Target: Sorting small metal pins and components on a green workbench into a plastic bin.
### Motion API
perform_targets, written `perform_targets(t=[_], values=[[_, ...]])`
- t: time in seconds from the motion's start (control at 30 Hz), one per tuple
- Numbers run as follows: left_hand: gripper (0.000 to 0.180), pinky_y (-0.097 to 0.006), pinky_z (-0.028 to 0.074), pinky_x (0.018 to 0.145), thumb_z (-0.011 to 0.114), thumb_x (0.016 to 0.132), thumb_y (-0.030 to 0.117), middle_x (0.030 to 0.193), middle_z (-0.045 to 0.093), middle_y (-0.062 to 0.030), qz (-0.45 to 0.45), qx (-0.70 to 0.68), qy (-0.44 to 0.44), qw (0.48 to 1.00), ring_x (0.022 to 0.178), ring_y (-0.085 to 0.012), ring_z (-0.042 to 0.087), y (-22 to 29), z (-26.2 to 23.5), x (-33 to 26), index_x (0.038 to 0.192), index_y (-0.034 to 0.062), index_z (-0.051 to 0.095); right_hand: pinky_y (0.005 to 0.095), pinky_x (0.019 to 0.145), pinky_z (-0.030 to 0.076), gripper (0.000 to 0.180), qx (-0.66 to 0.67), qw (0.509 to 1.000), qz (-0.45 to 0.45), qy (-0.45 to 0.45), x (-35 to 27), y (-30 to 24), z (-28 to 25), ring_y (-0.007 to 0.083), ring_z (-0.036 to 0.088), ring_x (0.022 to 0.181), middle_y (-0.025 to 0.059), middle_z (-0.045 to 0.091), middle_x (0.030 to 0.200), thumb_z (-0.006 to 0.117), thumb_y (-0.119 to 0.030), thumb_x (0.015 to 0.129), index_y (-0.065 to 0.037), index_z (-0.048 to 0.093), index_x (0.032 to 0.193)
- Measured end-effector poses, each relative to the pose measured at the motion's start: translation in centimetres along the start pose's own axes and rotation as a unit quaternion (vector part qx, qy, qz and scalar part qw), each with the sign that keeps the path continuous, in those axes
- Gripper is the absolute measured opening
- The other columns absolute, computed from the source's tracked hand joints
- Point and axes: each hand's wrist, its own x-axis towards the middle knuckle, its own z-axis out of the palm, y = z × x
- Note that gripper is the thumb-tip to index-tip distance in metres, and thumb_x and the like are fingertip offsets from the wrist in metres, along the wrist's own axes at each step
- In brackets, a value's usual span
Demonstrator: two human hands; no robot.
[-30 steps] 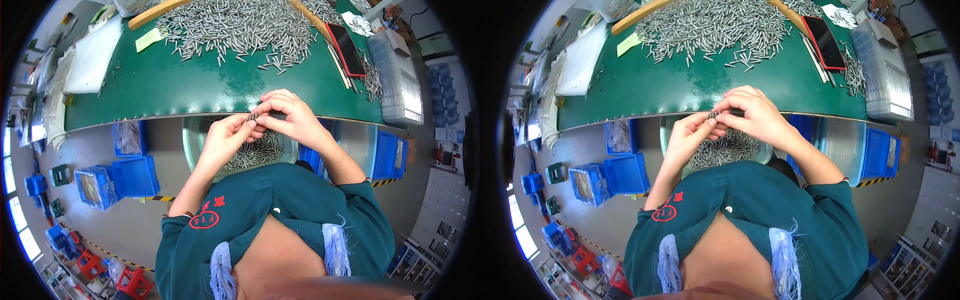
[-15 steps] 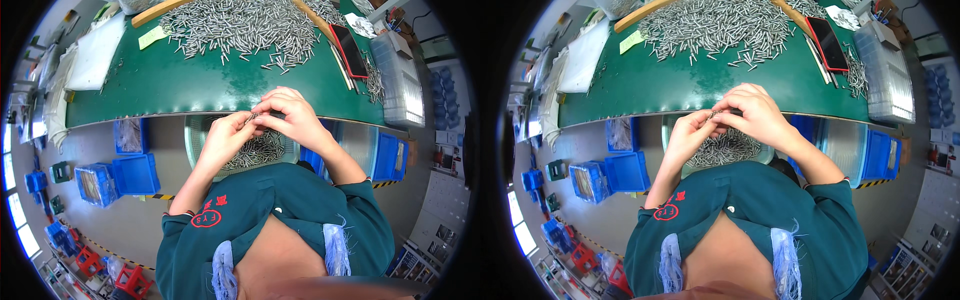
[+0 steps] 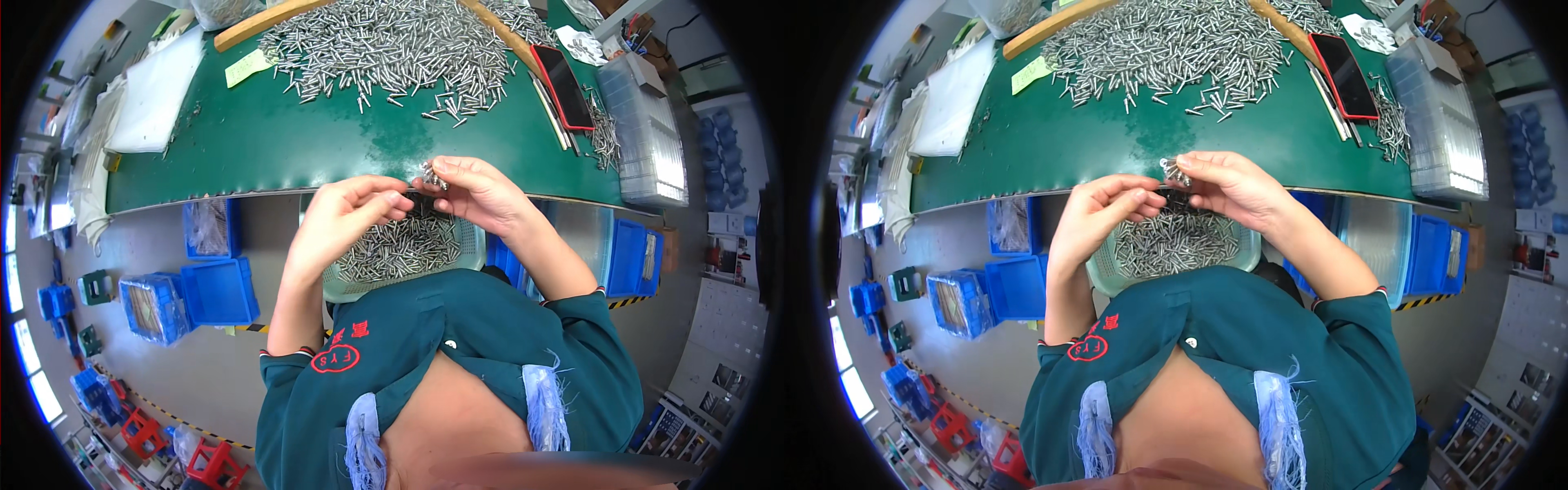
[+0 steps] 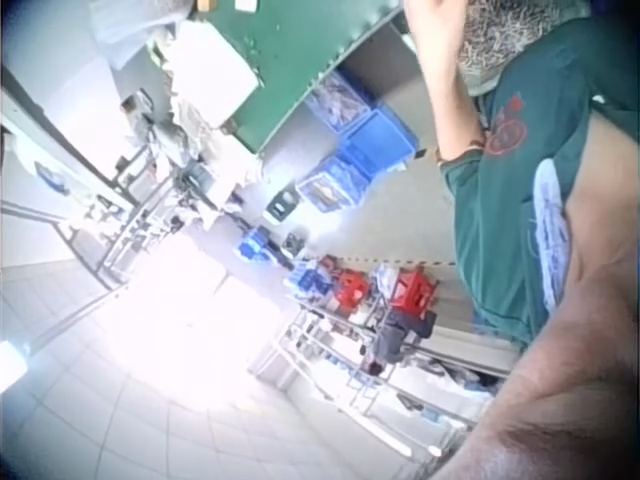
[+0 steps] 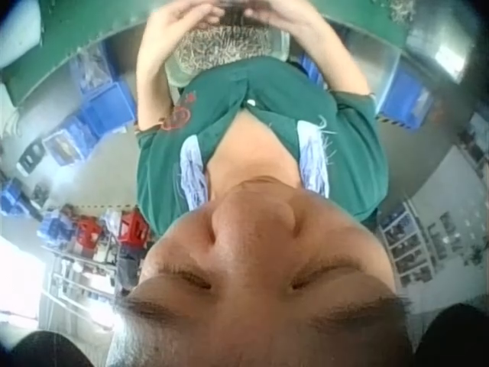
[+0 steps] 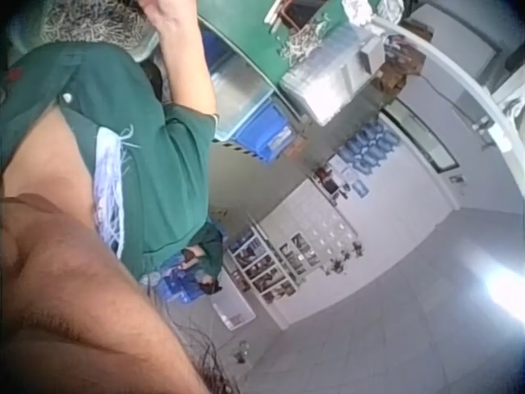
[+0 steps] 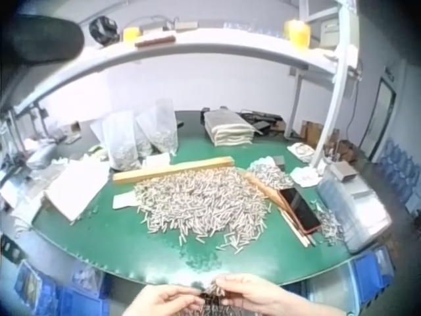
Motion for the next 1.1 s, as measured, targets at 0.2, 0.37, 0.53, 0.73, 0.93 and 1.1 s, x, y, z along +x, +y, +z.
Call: perform_targets(t=[0.2,0.37,0.53,0.73,0.93,1.1], values=[[0.026,-0.025,0.053,0.078,0.056,0.096,0.014,0.094,0.072,-0.0102,0.053,0.062,0.134,0.988,0.085,-0.0124,0.067,0.3,-1.2,-0.1,0.114,-0.0029,0.065,0.0217,0.073,0.046,0.02,-0.193,0.981,-0.02,-0.015,-0.3,0.1,0.5,0.0065,0.059,0.081,-0.0003,0.066,0.095,0.063,-0.022,0.094,-0.004,0.067,0.102],[0.024,-0.024,0.052,0.077,0.057,0.095,0.013,0.096,0.073,-0.0086,0.085,0.106,0.17,0.976,0.086,-0.0112,0.067,0.6,-1.4,0.5,0.114,-0.0004,0.066,0.031,0.081,0.048,0.012,-0.493,0.853,-0.167,-0.028,-0.7,-0.5,1.7,0.017,0.06,0.096,0.0046,0.069,0.093,0.07,-0.015,0.086,-0.004,0.072,0.092],[0.02,-0.026,0.052,0.076,0.06,0.093,0.014,0.095,0.072,-0.0069,0.124,0.165,0.204,0.957,0.084,-0.0135,0.068,1.1,-0.7,1.9,0.109,0.0055,0.068,0.0317,0.082,0.049,0.013,-0.576,0.766,-0.268,0.099,-0.1,-1.5,0.3,0.0191,0.061,0.095,0.0056,0.067,0.093,0.07,-0.016,0.086,-0.005,0.07,0.092],[0.017,-0.038,0.048,0.077,0.066,0.084,0.017,0.087,0.063,-0.006,0.252,0.561,0.26,0.744,0.086,-0.0253,0.06,0.0,-1.4,9.0,0.101,0.0141,0.069,0.0378,0.087,0.046,0.02,-0.718,0.532,-0.392,0.22,4.0,-2.0,-1.9,0.026,0.058,0.099,0.0058,0.065,0.094,0.071,-0.022,0.079,-0.01,0.07,0.095],[0.012,-0.039,0.048,0.076,0.066,0.082,0.016,0.088,0.062,-0.0074,0.242,0.616,0.219,0.717,0.088,-0.0265,0.06,-0.2,-1.6,11.4,0.093,0.0127,0.067,0.0391,0.092,0.042,0.016,-0.762,0.466,-0.395,0.217,4.5,-1.8,-1.8,0.0233,0.057,0.102,0.0035,0.063,0.092,0.073,-0.022,0.076,-0.012,0.069,0.088],[0.014,-0.039,0.048,0.078,0.065,0.083,0.013,0.09,0.062,-0.006,0.25,0.581,0.126,0.764,0.089,-0.0275,0.059,-0.1,-0.9,8.6,0.097,0.013,0.066,0.0398,0.094,0.04,0.013,-0.746,0.499,-0.398,0.19,3.8,-1.7,-2.3,0.0229,0.057,0.104,0.0031,0.063,0.092,0.072,-0.02,0.076,-0.012,0.068,0.086]])
